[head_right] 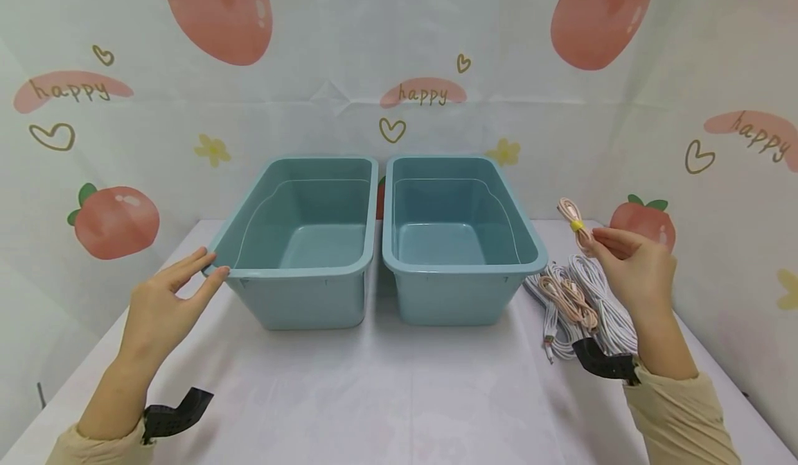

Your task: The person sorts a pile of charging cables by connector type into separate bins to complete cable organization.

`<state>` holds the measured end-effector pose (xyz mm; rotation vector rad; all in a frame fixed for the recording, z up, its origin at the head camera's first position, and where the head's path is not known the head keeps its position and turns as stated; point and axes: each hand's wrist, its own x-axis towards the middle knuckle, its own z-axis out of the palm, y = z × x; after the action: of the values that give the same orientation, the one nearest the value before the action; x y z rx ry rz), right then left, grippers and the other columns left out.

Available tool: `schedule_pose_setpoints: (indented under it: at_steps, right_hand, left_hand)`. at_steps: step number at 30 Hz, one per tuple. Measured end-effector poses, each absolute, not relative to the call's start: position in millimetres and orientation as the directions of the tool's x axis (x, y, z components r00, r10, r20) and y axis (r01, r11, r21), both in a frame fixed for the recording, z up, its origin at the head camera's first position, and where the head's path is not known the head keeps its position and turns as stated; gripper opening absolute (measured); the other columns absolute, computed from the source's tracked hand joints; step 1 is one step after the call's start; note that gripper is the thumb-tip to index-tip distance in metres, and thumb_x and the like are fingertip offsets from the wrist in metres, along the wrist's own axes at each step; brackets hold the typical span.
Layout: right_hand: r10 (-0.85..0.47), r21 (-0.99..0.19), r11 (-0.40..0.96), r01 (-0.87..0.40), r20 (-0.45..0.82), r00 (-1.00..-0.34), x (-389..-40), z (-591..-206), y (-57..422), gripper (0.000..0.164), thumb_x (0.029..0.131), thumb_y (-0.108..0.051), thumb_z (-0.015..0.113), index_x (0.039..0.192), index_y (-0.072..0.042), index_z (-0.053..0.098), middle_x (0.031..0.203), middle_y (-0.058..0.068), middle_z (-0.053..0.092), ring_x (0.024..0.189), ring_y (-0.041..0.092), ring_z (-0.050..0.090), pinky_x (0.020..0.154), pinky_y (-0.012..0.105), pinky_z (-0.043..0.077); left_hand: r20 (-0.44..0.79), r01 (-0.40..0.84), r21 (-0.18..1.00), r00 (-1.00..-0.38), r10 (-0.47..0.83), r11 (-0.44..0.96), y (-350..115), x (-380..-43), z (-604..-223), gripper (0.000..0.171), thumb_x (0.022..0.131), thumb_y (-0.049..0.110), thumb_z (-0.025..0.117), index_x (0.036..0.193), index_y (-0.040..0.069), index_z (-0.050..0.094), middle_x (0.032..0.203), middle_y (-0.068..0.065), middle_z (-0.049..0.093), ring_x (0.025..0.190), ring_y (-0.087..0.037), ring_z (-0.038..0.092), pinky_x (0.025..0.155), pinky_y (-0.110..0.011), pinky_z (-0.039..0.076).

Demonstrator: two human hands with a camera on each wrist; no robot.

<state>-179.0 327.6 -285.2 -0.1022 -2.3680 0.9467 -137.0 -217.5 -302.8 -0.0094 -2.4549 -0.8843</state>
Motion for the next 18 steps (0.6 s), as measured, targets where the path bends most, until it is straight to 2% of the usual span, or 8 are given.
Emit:
schedule_pose_setpoints:
  at_steps: [2,3,5,7,10,18]
  right_hand:
    - [0.276,-0.653,0.747,-0.127,0.477,-0.834,-178.6,-281.2,326.0,0.045,0.087,-0.024,0.065,0.112,0.013,0.061,0.066,-0.054,0.038,0.064,-0.035,0.040,0.108,0.015,0.035]
    - [0.271,-0.652,0.747,-0.131,0.478,-0.836,-178.6,-279.4,325.6,0.044,0.087,-0.023,0.066,0.112,0.013,0.061,0.066,-0.054,0.038,0.064,-0.035,0.041,0.100,0.013,0.041]
    - [0.265,-0.642,0.755,-0.131,0.482,-0.835,-178.5,-275.4,323.4,0.043,0.086,-0.023,0.067,0.111,0.012,0.062,0.066,-0.054,0.038,0.063,-0.034,0.042,0.078,0.003,0.045]
    - [0.258,-0.628,0.767,-0.132,0.490,-0.833,-178.2,-271.6,320.9,0.042,0.086,-0.023,0.067,0.111,0.011,0.063,0.067,-0.054,0.038,0.063,-0.034,0.042,0.055,-0.003,0.035]
    - [0.248,-0.624,0.766,-0.156,0.510,-0.824,-178.3,-266.3,314.4,0.041,0.086,-0.021,0.067,0.111,0.011,0.063,0.068,-0.054,0.040,0.064,-0.034,0.043,0.056,-0.005,0.036]
    - [0.189,-0.619,0.720,-0.314,0.610,-0.770,-186.1,-257.0,291.4,0.029,0.081,-0.010,0.071,0.103,0.009,0.068,0.073,-0.046,0.050,0.065,-0.029,0.050,0.061,-0.006,0.040]
  left_hand:
    - [0.478,0.177,0.594,-0.862,-0.167,0.785,-217.5,-136.9,-302.7,0.047,0.087,0.034,0.065,0.123,0.003,0.061,0.132,-0.018,0.055,0.124,-0.041,0.049,0.095,-0.058,0.043]
    - [0.477,0.177,0.594,-0.863,-0.167,0.785,-217.5,-136.7,-302.6,0.047,0.087,0.034,0.064,0.123,0.003,0.061,0.132,-0.018,0.055,0.124,-0.041,0.049,0.095,-0.058,0.043]
    - [0.476,0.176,0.596,-0.864,-0.168,0.784,-217.4,-136.3,-302.1,0.047,0.087,0.034,0.064,0.123,0.004,0.061,0.132,-0.018,0.055,0.124,-0.041,0.049,0.095,-0.058,0.043]
    - [0.477,0.177,0.597,-0.863,-0.168,0.783,-217.1,-136.1,-301.9,0.047,0.087,0.033,0.065,0.123,0.004,0.061,0.132,-0.018,0.055,0.124,-0.041,0.049,0.095,-0.058,0.043]
    - [0.485,0.183,0.595,-0.858,-0.168,0.783,-216.8,-136.0,-302.0,0.046,0.087,0.032,0.066,0.122,0.003,0.062,0.131,-0.018,0.056,0.124,-0.041,0.050,0.094,-0.057,0.044]
    - [0.489,0.184,0.600,-0.855,-0.174,0.779,-216.5,-136.3,-302.7,0.045,0.086,0.032,0.066,0.122,0.004,0.062,0.131,-0.017,0.056,0.123,-0.040,0.050,0.094,-0.057,0.044]
